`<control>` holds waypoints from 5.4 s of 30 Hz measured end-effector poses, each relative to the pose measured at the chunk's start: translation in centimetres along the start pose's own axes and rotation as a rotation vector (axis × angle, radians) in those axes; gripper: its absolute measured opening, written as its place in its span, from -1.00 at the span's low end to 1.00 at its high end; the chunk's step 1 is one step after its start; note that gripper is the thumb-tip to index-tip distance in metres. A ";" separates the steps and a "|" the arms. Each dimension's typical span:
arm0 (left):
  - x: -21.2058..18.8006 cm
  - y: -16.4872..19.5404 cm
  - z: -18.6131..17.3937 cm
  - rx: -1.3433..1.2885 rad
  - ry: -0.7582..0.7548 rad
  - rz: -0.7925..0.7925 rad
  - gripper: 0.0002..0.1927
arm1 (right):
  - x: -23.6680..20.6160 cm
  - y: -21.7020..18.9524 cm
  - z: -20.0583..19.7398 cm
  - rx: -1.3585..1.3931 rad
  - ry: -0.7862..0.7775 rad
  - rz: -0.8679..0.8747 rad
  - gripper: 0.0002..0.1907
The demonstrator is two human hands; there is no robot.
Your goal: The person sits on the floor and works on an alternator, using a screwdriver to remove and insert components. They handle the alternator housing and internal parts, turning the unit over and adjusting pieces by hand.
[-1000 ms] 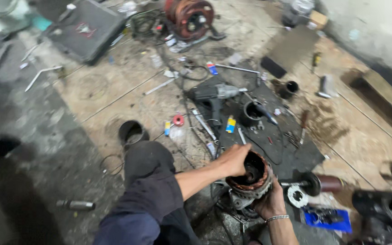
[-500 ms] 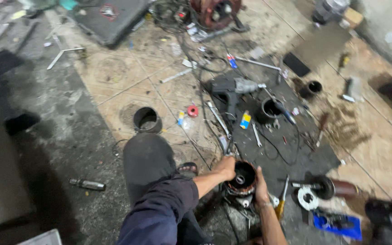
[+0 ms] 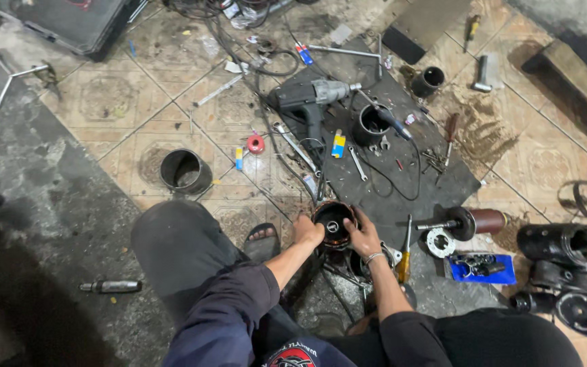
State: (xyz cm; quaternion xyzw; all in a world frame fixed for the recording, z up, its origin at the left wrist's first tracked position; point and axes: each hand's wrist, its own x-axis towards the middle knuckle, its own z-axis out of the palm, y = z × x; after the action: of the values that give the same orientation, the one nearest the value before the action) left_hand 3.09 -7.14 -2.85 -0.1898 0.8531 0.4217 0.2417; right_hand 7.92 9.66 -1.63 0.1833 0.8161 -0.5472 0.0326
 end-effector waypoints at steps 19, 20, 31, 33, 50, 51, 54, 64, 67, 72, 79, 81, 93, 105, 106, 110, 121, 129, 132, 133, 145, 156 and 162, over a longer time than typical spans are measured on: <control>-1.1 0.0 2.0 0.088 -0.190 -0.100 -0.43 | -5.3 -0.2 -0.1 -0.366 0.032 0.204 -0.45; -1.0 -0.2 1.8 0.104 -0.211 -0.093 -0.41 | -5.9 -0.1 -0.1 -0.358 0.033 0.184 -0.46; 2.9 -0.1 2.4 -0.041 0.043 0.160 -0.10 | -9.3 -3.8 -0.1 -0.240 -0.060 0.144 -0.49; 3.0 0.3 2.0 0.061 -0.139 0.033 -0.34 | -9.7 -4.3 -0.3 -0.277 -0.077 0.175 -0.50; -2.9 5.8 -2.8 0.531 0.036 0.839 -0.29 | -8.5 -4.5 0.1 -0.258 -0.127 0.240 -0.54; -3.1 6.3 -2.9 0.569 -0.037 0.952 -0.26 | -8.4 -4.3 0.1 -0.259 -0.133 0.290 -0.54; -2.7 6.2 -1.8 0.774 -0.376 0.808 -0.37 | -8.1 -3.4 0.3 -0.320 -0.187 0.216 -0.63; 0.7 3.0 3.7 1.148 -0.365 0.784 -0.69 | -9.2 -2.8 0.4 -0.203 -0.165 0.189 -0.50; 0.2 3.4 3.7 1.217 -0.358 0.759 -0.63 | -9.5 -3.1 0.0 -0.204 -0.166 0.202 -0.50; -0.4 3.3 3.6 1.176 -0.243 0.820 -0.65 | -9.4 -3.8 -0.4 -0.209 -0.190 0.203 -0.55; -0.3 2.9 3.9 1.147 -0.139 0.874 -0.74 | -9.2 -4.5 -0.3 -0.191 -0.160 0.225 -0.54; -0.7 3.1 3.8 1.165 -0.141 0.863 -0.73 | -9.2 -4.5 -0.3 -0.226 -0.178 0.264 -0.51; -0.9 3.1 4.4 1.116 -0.140 0.858 -0.69 | -8.7 -3.5 -0.6 -0.172 -0.163 0.320 -0.56; -1.0 3.3 4.6 1.101 -0.138 0.860 -0.71 | -8.4 -2.9 -0.6 -0.239 -0.150 0.243 -0.56; -1.0 3.3 4.6 1.106 -0.139 0.858 -0.70 | -8.3 -3.0 -0.7 -0.236 -0.155 0.258 -0.56; -0.9 3.2 4.6 1.117 -0.139 0.865 -0.70 | -8.2 -3.3 -0.8 -0.275 -0.175 0.270 -0.55; -1.1 3.5 4.3 1.126 -0.120 0.862 -0.71 | -8.3 -3.6 -0.9 -0.277 -0.172 0.273 -0.54; -1.0 3.4 4.5 1.107 -0.091 0.870 -0.71 | -8.4 -3.9 -1.0 -0.255 -0.165 0.253 -0.54; -1.0 3.5 4.7 1.127 -0.119 0.847 -0.69 | -8.4 -3.9 -1.1 -0.265 -0.169 0.247 -0.54; -0.9 3.5 4.6 1.139 -0.130 0.846 -0.69 | -8.4 -4.0 -1.1 -0.261 -0.168 0.251 -0.54; -1.3 3.1 4.2 1.095 -0.076 0.927 -0.68 | -8.2 -4.0 -1.0 -0.278 -0.155 0.245 -0.52; -2.0 3.9 3.6 1.138 -0.116 0.892 -0.66 | -8.1 -3.1 -1.0 -0.276 -0.141 0.236 -0.53; -1.3 3.6 4.1 1.116 -0.007 0.958 -0.80 | -7.1 -1.6 -1.5 -0.241 -0.044 0.164 -0.54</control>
State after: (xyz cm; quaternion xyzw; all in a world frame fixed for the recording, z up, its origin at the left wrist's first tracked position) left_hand 3.30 -1.63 -2.01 0.3562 0.9295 -0.0151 0.0943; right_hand 14.24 8.57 2.17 0.2319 0.8572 -0.4448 0.1167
